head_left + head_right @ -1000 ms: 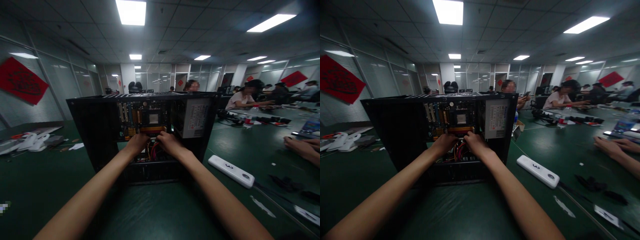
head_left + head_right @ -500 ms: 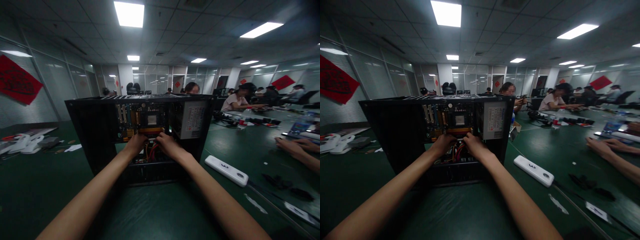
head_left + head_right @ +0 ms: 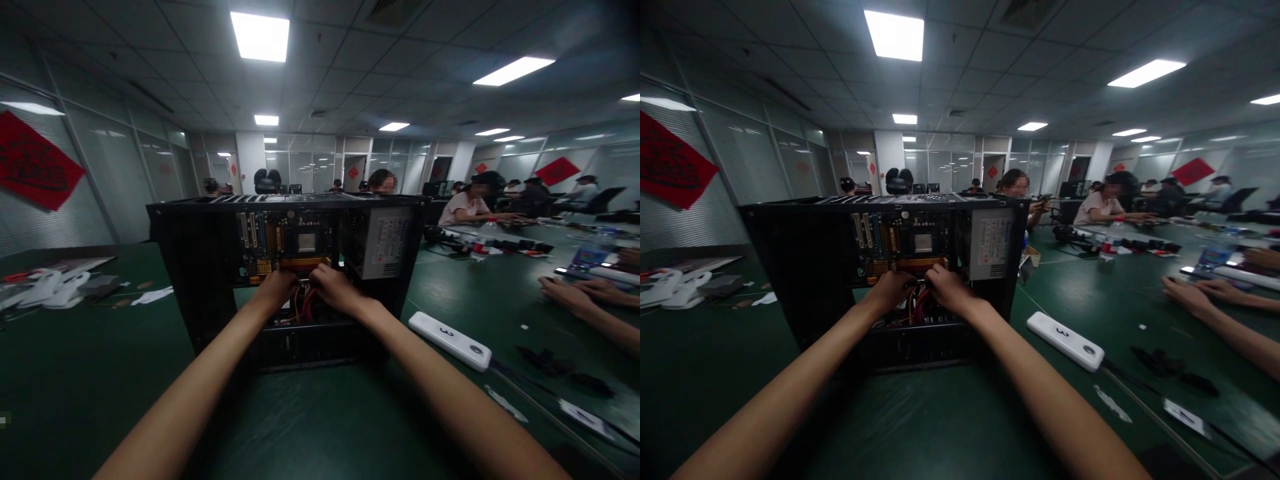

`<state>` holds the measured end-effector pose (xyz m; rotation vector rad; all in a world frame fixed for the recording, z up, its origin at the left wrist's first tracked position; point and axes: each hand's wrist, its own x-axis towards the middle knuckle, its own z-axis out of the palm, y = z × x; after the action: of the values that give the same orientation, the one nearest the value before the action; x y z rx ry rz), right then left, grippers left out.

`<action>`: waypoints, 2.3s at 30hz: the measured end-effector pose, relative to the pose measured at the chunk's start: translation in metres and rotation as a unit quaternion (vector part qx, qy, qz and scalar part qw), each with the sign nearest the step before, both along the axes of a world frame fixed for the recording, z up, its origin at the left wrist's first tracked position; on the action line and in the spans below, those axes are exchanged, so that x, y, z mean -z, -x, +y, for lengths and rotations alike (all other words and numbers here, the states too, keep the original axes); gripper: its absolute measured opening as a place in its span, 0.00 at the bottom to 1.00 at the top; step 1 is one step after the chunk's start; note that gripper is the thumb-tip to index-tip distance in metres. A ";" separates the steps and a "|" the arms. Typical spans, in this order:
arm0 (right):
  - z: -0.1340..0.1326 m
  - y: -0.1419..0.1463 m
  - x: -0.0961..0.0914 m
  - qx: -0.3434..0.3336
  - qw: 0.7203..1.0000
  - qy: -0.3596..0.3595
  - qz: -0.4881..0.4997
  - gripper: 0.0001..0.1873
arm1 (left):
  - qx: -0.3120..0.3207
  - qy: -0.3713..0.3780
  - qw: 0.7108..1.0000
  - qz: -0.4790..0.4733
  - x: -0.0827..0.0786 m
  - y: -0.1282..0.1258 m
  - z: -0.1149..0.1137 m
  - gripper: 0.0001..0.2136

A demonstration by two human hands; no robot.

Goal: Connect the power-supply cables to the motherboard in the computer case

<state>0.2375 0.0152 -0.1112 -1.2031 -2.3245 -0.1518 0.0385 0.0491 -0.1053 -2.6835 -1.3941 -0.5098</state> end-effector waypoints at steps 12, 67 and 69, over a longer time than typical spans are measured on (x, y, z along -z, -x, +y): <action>0.008 0.010 -0.002 0.051 0.988 -0.007 -0.143 0.10 | -0.015 0.006 1.000 -0.002 0.001 -0.001 0.002 0.09; 0.011 0.010 -0.005 0.142 0.980 0.081 -0.112 0.16 | 0.002 0.016 0.999 -0.034 0.006 -0.007 0.005 0.14; 0.011 0.010 -0.004 0.139 0.982 0.080 -0.103 0.16 | -0.001 0.017 0.999 -0.036 0.006 -0.007 0.004 0.14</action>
<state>0.2277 0.0257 -0.1077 -1.6630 -2.3676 -0.1988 0.0453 0.0535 -0.1110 -2.7147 -1.4371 -0.5947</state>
